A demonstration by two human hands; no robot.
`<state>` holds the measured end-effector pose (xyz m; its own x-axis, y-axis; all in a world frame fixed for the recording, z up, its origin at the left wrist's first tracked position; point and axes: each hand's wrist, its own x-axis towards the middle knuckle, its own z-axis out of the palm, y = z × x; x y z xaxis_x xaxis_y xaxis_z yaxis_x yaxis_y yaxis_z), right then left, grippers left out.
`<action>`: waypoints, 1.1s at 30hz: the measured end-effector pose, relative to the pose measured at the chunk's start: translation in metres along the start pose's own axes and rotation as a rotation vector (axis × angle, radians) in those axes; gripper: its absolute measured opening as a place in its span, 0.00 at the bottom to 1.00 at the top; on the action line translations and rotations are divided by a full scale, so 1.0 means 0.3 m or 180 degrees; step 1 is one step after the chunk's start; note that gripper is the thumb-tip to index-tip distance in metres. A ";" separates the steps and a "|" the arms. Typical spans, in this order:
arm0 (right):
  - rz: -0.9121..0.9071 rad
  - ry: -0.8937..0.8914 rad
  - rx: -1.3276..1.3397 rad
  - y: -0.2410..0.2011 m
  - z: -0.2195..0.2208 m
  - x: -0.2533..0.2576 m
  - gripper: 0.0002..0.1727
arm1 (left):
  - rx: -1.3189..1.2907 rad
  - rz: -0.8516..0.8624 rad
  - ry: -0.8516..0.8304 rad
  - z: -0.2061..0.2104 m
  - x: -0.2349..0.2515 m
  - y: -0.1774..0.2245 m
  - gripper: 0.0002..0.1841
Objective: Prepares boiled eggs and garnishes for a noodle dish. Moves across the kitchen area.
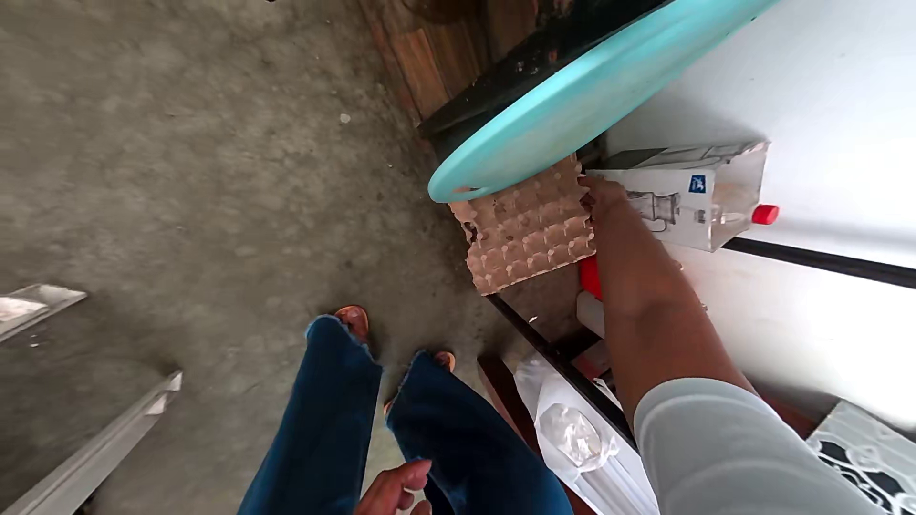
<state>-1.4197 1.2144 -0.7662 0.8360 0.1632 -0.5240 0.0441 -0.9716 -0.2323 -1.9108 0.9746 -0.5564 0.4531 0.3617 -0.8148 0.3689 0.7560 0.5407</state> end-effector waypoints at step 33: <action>-0.2250 -0.1049 0.2071 0.801 -1.460 -2.045 0.19 | 0.0666 0.0432 -0.2198 0.527 -0.838 0.796 0.10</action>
<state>-1.6823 0.8057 -0.1416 0.5369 0.7990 -0.2707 0.0816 -0.3686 -0.9260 -1.8083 0.9781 -0.1894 0.8885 -0.0336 -0.4576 0.3890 0.5840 0.7124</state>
